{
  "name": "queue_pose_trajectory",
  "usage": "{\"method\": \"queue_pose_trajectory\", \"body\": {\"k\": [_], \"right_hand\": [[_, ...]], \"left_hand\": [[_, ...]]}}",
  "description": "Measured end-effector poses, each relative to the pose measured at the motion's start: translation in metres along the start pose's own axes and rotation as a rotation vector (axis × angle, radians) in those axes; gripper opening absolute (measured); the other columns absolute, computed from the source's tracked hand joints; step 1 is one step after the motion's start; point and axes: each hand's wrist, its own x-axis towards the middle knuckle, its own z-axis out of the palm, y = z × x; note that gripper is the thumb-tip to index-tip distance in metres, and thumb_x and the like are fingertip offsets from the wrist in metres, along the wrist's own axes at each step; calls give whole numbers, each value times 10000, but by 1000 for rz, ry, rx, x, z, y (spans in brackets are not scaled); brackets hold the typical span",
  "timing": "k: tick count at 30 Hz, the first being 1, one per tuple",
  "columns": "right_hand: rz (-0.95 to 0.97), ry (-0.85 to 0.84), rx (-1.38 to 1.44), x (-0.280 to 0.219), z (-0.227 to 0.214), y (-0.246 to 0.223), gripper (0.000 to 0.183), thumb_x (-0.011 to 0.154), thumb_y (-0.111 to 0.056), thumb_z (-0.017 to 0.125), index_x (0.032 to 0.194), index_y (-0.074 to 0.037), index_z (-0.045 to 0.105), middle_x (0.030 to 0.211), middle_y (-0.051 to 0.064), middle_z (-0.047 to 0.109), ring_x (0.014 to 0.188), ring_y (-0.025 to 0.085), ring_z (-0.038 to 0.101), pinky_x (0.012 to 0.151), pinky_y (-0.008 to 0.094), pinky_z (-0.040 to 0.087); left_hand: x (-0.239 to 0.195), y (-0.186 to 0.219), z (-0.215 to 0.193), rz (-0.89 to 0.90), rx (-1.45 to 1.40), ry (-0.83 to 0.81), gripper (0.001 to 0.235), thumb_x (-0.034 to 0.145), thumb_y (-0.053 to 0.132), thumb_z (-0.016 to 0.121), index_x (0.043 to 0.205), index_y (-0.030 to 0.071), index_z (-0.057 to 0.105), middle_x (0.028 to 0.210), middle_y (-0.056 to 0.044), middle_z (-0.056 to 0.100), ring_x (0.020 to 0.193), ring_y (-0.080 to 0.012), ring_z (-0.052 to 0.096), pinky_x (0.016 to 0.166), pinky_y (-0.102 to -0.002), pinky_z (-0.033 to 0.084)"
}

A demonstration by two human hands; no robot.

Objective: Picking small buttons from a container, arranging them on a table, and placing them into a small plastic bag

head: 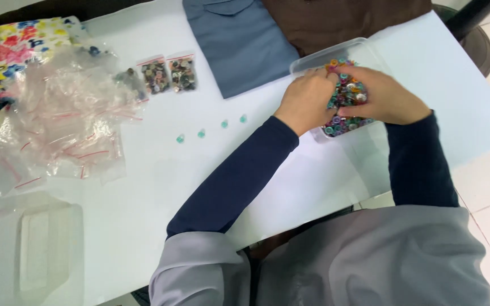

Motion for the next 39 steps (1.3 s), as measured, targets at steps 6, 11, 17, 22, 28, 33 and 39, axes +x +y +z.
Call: {"method": "queue_pose_trajectory", "body": {"k": [6, 11, 17, 22, 28, 33, 39], "right_hand": [[-66, 17, -125, 17, 50, 28, 907, 838, -314, 807, 1556, 49, 387, 1487, 361, 456, 1378, 536, 436, 1149, 625, 297], [14, 119, -166, 25, 68, 55, 669, 907, -125, 714, 1511, 24, 470, 1373, 293, 520, 1222, 519, 553, 971, 610, 481], [-39, 197, 61, 19, 50, 36, 511, 978, 40, 563, 1478, 83, 466, 1301, 322, 545, 1204, 548, 552, 967, 640, 462], [-52, 264, 206, 16, 60, 62, 480, 1037, -13, 526, 1510, -1, 452, 1288, 277, 579, 1212, 483, 564, 985, 645, 446], [-46, 322, 377, 8, 38, 23, 519, 949, 74, 643, 1449, 11, 516, 1222, 286, 644, 1160, 445, 624, 941, 585, 492], [20, 349, 468, 6, 45, 39, 438, 975, 72, 646, 1404, -4, 607, 1276, 312, 626, 905, 328, 696, 674, 397, 603], [-5, 405, 540, 10, 43, 25, 305, 1029, 85, 581, 1332, 98, 615, 1115, 347, 647, 874, 337, 719, 633, 384, 619]], "left_hand": [[42, -35, 84, -142, 181, -264, 808, 432, 492, 967, 1058, 57, 697, 939, -144, 682, 923, -366, 699, 809, -477, 567], [34, -32, 71, -145, 155, -178, 593, 562, 331, 891, 1050, 44, 715, 913, -132, 667, 848, -361, 699, 731, -471, 553], [25, -39, 56, -40, 16, -45, 289, 698, 207, 789, 925, 63, 685, 739, -80, 672, 677, -302, 707, 599, -411, 558], [21, -29, 23, -18, -116, 21, 208, 845, 191, 661, 978, 31, 660, 777, -107, 682, 708, -332, 723, 618, -431, 572], [20, -34, 8, -37, -346, 7, 268, 893, 176, 691, 1119, 38, 652, 934, -174, 726, 883, -406, 733, 743, -508, 599], [19, -37, 3, 33, -396, 11, 217, 925, 106, 676, 1121, 16, 684, 951, -203, 743, 898, -414, 733, 780, -477, 606], [22, -38, -3, 99, -468, 36, 222, 998, 55, 592, 1190, -33, 660, 1031, -282, 735, 938, -472, 713, 803, -512, 600]]}}
